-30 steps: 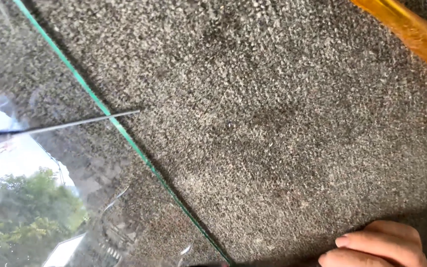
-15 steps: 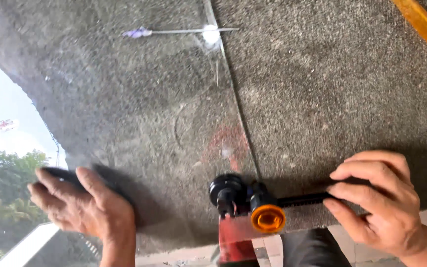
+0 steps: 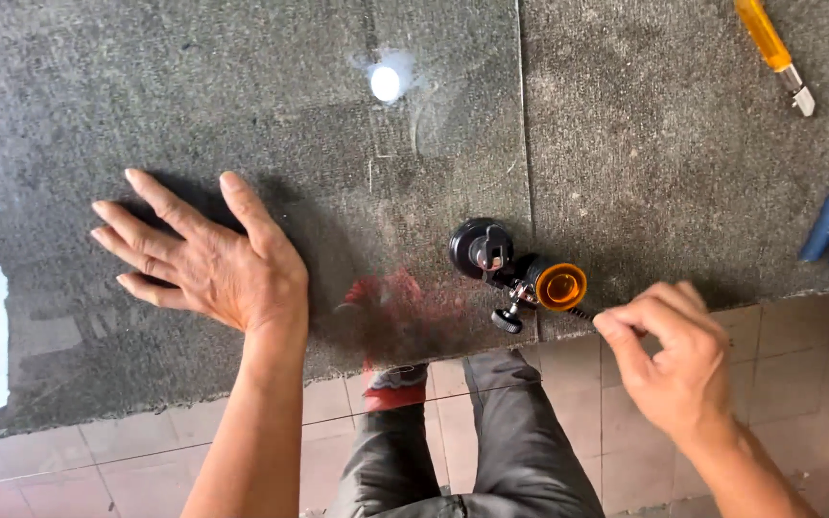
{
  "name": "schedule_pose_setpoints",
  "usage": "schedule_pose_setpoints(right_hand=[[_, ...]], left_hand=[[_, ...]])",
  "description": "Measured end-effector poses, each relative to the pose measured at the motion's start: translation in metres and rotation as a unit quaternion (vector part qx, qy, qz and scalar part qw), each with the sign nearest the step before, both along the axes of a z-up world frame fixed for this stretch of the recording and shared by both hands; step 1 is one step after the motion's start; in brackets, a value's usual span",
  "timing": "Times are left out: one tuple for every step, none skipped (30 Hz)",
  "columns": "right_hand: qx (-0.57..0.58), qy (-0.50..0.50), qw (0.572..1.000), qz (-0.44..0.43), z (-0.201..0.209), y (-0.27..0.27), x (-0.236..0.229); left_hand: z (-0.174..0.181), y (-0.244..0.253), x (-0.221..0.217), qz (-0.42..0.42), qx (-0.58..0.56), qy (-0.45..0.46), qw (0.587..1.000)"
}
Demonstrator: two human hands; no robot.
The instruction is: Score a glass sheet using circular and straight glass cutters on a workbench
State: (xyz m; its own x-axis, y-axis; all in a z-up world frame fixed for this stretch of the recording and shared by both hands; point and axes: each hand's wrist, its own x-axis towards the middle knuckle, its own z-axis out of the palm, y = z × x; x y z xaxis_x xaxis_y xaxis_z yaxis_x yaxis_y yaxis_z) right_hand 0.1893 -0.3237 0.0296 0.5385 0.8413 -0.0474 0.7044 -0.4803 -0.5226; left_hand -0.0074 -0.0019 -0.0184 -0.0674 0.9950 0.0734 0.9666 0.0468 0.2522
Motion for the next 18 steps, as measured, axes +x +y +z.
schedule_pose_setpoints(right_hand=[[0.001,-0.006,1.000,0.004,0.008,0.010,-0.020],[0.005,0.045,0.998,-0.043,0.016,0.019,-0.041],[0.009,0.096,0.991,-0.089,0.024,0.027,-0.061],[0.009,0.091,0.992,-0.084,0.023,0.035,-0.080],[0.024,0.118,0.987,-0.104,0.020,0.042,-0.098],[0.040,0.147,0.981,-0.124,0.017,0.051,-0.117],[0.042,0.144,0.982,-0.119,0.015,0.064,-0.124],[0.036,0.144,0.982,-0.113,0.015,0.076,-0.134],[0.031,0.144,0.983,-0.106,0.015,0.087,-0.143],[0.022,0.146,0.983,-0.109,0.025,0.090,-0.139],[-0.003,0.139,0.988,-0.070,0.036,0.093,-0.134],[-0.026,0.131,0.991,-0.028,0.045,0.100,-0.128],[-0.033,0.132,0.990,-0.030,0.071,0.091,-0.126],[-0.008,0.083,0.996,0.006,0.082,0.096,-0.115],[0.018,0.033,0.998,0.041,0.094,0.102,-0.103],[0.031,0.025,0.998,0.051,0.096,0.119,-0.085],[0.021,-0.037,0.990,0.132,0.097,0.135,-0.067],[-0.014,-0.085,0.974,0.211,0.110,0.136,-0.055]], left_hand=[[0.002,0.000,0.001,0.004,0.001,-0.006,1.000],[0.004,0.000,0.002,0.002,-0.004,-0.009,1.000],[0.006,-0.001,0.003,0.001,-0.010,-0.012,1.000],[0.006,-0.002,0.002,0.005,-0.010,-0.017,1.000],[0.005,-0.002,0.002,-0.001,-0.007,-0.016,1.000],[0.005,-0.002,0.001,-0.007,-0.001,-0.013,1.000],[0.004,0.000,0.002,-0.003,0.001,-0.018,1.000],[0.004,-0.001,0.002,-0.005,0.006,-0.011,1.000],[0.003,-0.002,0.001,-0.007,0.012,-0.005,1.000],[0.005,-0.003,0.001,-0.008,0.002,-0.003,1.000],[0.006,-0.002,0.002,-0.001,-0.003,0.004,1.000],[0.007,0.001,0.004,0.007,-0.007,0.009,1.000],[0.014,-0.014,-0.002,0.007,-0.015,0.010,1.000],[0.018,-0.008,0.002,0.006,-0.007,-0.006,1.000],[0.022,-0.002,0.007,0.005,0.001,-0.022,1.000],[0.019,0.005,0.008,0.015,0.015,-0.030,0.999],[0.015,0.010,0.009,0.007,0.031,-0.033,0.999],[0.014,-0.008,0.002,-0.002,0.020,-0.026,0.999]])
